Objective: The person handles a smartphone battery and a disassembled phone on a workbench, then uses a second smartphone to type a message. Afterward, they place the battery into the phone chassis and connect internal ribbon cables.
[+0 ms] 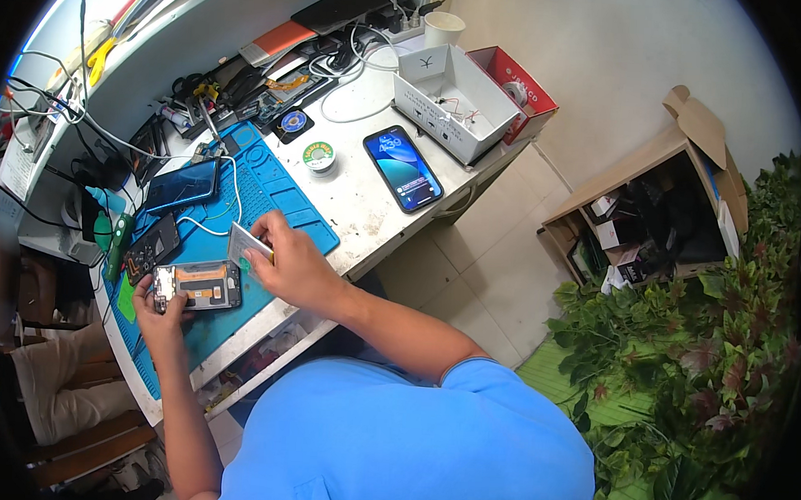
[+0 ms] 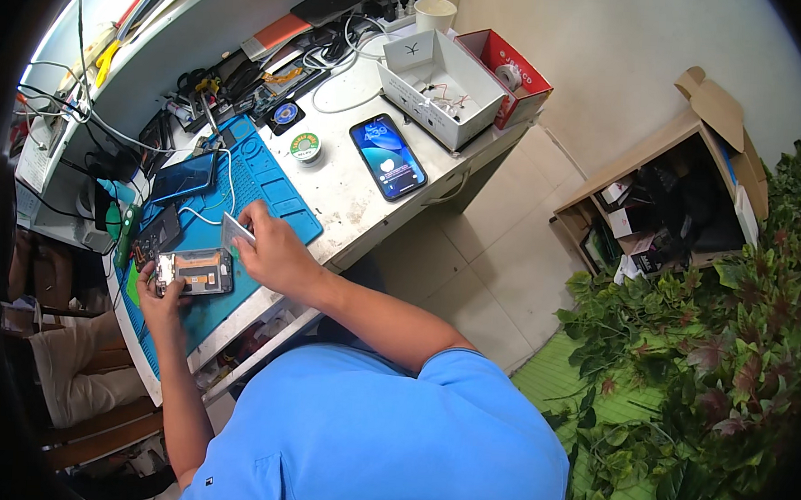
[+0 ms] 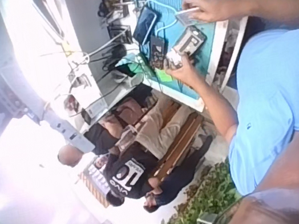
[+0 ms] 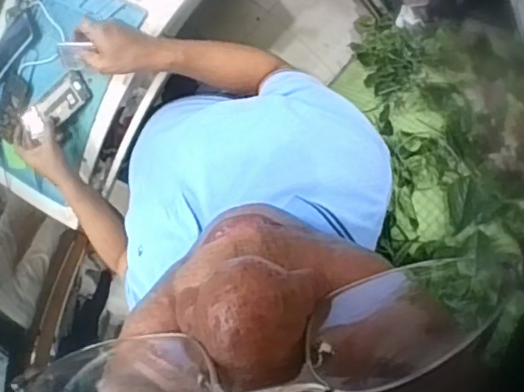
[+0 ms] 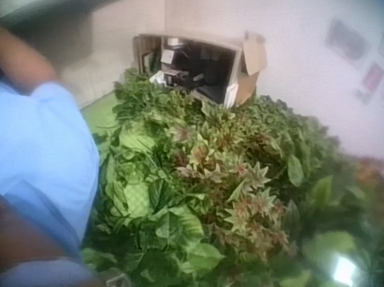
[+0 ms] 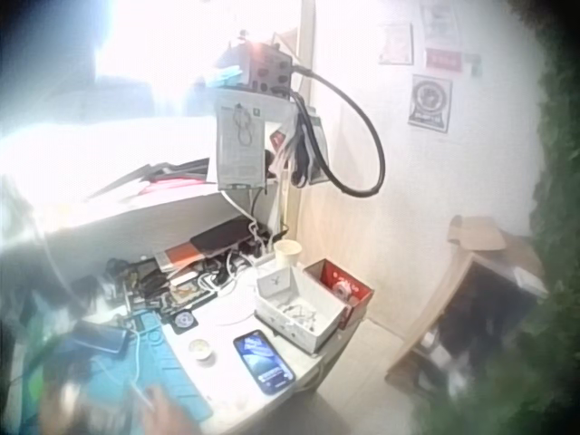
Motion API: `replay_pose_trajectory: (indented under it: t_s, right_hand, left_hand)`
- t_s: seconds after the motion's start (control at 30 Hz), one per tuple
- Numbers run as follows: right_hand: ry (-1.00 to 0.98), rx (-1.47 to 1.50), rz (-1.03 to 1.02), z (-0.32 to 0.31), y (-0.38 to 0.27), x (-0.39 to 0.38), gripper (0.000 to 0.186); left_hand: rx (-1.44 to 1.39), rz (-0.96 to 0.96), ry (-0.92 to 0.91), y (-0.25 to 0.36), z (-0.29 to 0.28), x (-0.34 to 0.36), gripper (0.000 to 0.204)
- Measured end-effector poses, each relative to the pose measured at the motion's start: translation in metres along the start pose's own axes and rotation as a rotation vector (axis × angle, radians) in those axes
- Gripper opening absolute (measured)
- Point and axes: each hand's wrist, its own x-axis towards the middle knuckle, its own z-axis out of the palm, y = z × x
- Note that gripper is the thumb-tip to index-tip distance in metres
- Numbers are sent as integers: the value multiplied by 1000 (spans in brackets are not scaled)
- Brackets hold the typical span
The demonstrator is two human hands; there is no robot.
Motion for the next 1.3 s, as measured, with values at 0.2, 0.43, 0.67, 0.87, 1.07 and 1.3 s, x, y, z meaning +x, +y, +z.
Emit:
replay_pose_trajectory:
  t_s: [0.2,0.43,0.67,0.87,1.07,1.3]
  right_hand:
    - [-36,-485,-234,-4,-1,13,30]
    - [234,-868,-192,-84,-12,8,60]
    - [239,-1172,324,-176,-7,20,86]
    - [303,-900,272,-168,-42,19,90]
    - [236,-764,-176,-73,-88,2,89]
    - [-95,94,196,-39,-68,16,80]
  left_hand:
    - [667,150,-74,15,-24,-21,69]
    - [965,96,-91,46,-30,-38,68]
    - [655,334,-112,69,-16,-35,49]
    - [235,347,-362,77,33,-48,35]
    - [-655,-117,-807,66,93,-48,68]
    - [-852,-350,-868,74,93,-11,61]
